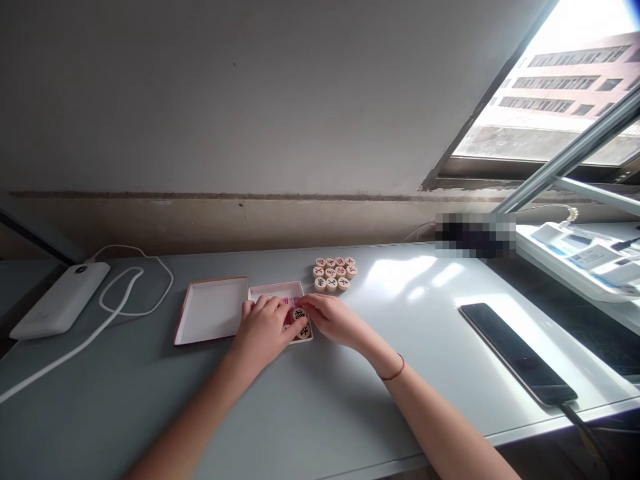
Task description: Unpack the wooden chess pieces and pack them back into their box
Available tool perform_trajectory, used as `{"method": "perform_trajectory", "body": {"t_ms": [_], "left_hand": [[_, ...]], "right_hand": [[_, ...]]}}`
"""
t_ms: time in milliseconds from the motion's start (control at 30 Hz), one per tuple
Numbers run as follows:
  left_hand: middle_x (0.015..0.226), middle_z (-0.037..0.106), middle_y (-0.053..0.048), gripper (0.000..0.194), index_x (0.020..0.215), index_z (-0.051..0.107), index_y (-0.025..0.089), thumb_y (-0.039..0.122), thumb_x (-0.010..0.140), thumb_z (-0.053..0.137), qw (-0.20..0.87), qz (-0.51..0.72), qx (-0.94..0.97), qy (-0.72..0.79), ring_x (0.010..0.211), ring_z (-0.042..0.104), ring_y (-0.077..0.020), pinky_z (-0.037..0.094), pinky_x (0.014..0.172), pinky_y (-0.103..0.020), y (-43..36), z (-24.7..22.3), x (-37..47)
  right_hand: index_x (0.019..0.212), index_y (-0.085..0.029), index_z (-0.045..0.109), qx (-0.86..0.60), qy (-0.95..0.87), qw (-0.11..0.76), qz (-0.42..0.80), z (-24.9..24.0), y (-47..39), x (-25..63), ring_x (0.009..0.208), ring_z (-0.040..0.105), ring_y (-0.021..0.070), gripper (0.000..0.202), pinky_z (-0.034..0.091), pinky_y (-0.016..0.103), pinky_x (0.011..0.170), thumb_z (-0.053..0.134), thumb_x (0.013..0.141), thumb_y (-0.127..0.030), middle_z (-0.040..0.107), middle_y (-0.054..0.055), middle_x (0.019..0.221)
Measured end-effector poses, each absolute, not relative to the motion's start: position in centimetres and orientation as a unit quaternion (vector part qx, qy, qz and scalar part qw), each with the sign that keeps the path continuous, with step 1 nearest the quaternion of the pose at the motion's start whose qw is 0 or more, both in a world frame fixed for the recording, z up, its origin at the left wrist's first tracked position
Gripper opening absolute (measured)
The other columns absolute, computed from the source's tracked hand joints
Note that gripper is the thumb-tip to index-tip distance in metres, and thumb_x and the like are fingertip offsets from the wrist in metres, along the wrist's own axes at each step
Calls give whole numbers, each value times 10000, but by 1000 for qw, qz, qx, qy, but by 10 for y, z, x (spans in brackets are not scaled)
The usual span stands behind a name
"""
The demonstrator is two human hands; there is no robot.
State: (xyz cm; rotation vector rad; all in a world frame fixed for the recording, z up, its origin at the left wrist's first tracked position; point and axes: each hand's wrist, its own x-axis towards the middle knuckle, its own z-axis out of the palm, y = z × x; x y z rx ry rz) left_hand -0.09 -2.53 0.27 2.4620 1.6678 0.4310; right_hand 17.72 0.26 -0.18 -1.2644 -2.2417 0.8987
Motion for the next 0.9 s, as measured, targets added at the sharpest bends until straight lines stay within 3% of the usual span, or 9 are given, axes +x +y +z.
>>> {"method": "perform_trajectory", "body": {"t_ms": [300, 400, 633, 767, 900], "left_hand": [[807, 698, -25, 137, 878, 611, 211, 267, 894, 487, 105, 200, 787, 574, 830, 625, -221, 372, 814, -370, -29, -1, 13], [839, 707, -13, 133, 908, 600, 226, 295, 899, 487, 123, 254, 763, 581, 830, 641, -205, 385, 831, -368, -29, 2, 12], [856, 697, -5, 219, 929, 601, 234, 428, 877, 513, 288, 381, 671, 567, 766, 642, -164, 492, 744, -291, -34, 13, 6], [948, 684, -22, 216, 939, 609, 226, 421, 850, 576, 283, 450, 617, 580, 842, 637, -162, 508, 776, -285, -33, 12, -3], [934, 676, -17, 226, 983, 604, 233, 406, 838, 600, 306, 477, 595, 571, 881, 649, -162, 526, 812, -289, -29, 6, -12]], "right_hand": [[1020, -161, 645, -479, -782, 216, 337, 4, 1, 173, 805, 618, 180, 299, 432, 273, 672, 377, 900, -109, 698, 84, 945], [1038, -180, 627, -473, -754, 225, 397, 10, 0, 177, 723, 586, 151, 266, 422, 251, 607, 392, 912, -182, 683, 52, 882], [988, -173, 619, -432, -704, 277, 491, 19, 8, 196, 683, 583, 130, 287, 457, 244, 571, 511, 876, -414, 652, 53, 885], [1072, -147, 623, -545, -634, 348, 424, 25, 22, 235, 618, 567, 138, 388, 462, 268, 542, 519, 848, -446, 657, 69, 817], [1007, -154, 633, -680, -606, 271, 311, 13, 35, 271, 665, 582, 144, 270, 445, 268, 582, 539, 824, -329, 674, 90, 925]]}}
